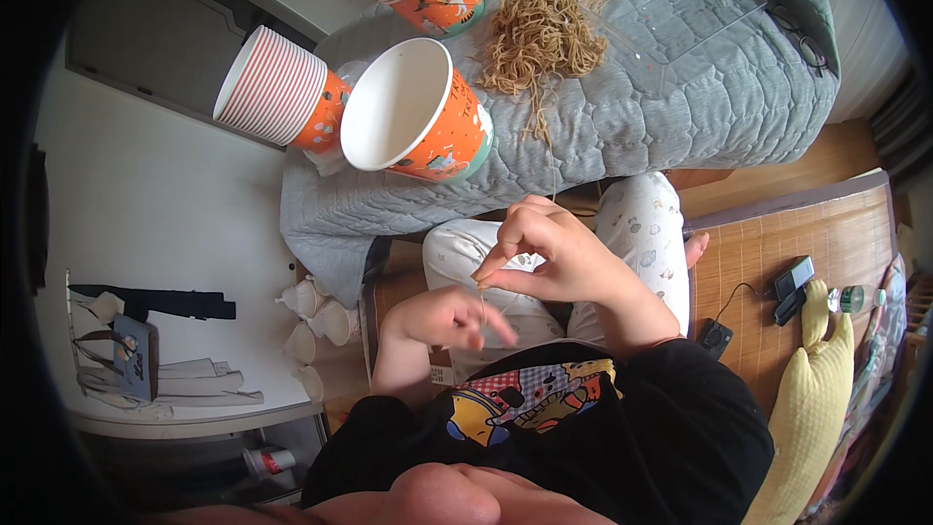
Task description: Tying thin string handles onto festive popcorn buckets.
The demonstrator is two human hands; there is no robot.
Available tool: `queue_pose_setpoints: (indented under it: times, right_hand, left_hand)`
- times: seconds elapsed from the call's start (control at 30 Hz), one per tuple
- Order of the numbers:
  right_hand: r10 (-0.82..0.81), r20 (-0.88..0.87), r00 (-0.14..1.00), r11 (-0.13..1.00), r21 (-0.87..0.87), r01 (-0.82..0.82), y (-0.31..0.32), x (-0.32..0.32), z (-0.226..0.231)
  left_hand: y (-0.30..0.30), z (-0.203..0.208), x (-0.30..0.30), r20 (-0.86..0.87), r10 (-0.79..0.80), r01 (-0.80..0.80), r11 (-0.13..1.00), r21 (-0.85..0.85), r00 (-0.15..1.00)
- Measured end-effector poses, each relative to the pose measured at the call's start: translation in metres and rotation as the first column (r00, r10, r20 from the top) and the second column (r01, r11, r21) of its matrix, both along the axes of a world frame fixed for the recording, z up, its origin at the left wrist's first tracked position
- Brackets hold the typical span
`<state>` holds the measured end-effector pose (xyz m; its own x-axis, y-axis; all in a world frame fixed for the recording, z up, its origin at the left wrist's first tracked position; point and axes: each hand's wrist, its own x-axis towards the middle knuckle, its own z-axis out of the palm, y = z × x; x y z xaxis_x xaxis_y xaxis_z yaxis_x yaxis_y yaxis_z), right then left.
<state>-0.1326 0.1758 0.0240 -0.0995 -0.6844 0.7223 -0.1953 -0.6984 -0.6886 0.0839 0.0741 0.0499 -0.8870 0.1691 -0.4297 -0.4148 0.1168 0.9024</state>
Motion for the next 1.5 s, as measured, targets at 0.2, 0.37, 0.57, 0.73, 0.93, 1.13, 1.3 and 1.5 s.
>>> queue_pose_setpoints:
  times: [0.2, 0.37, 0.57, 0.73, 0.93, 1.13, 1.3, 1.5]
  right_hand:
    - [0.054, -0.076, 0.996, 0.996, 0.075, -0.048, 0.002, 0.003, 0.004]
    - [0.072, -0.101, 0.992, 0.994, 0.086, -0.064, 0.000, 0.004, 0.005]
    - [0.073, -0.104, 0.992, 0.995, 0.083, -0.064, -0.001, 0.003, 0.005]
    - [0.052, -0.103, 0.993, 0.996, 0.078, -0.044, -0.001, 0.003, 0.001]
    - [0.035, -0.117, 0.993, 0.996, 0.086, -0.025, -0.002, 0.003, 0.001]
    - [0.009, -0.130, 0.992, 0.997, 0.083, 0.002, -0.002, 0.002, 0.000]
    - [0.005, -0.122, 0.993, 0.996, 0.088, 0.006, -0.002, 0.003, 0.001]
    - [-0.024, -0.141, 0.990, 0.999, 0.043, 0.030, -0.005, 0.002, -0.001]
  left_hand:
    - [0.013, -0.022, -0.003, -0.313, 0.491, -0.497, 0.865, 0.066, 0.813]
    - [0.012, -0.016, 0.000, -0.392, 0.482, -0.530, 0.848, -0.017, 0.784]
    - [0.013, -0.015, 0.000, -0.515, 0.397, -0.558, 0.805, -0.201, 0.759]
    - [0.015, -0.012, -0.005, -0.576, 0.348, -0.579, 0.766, -0.280, 0.739]
    - [0.017, -0.013, -0.006, -0.579, 0.348, -0.599, 0.733, -0.323, 0.738]
    - [0.018, -0.012, -0.009, -0.591, 0.344, -0.617, 0.704, -0.353, 0.730]
    - [0.017, -0.013, -0.008, -0.577, 0.337, -0.604, 0.710, -0.363, 0.744]
    - [0.017, -0.013, -0.011, -0.574, 0.335, -0.600, 0.712, -0.364, 0.747]
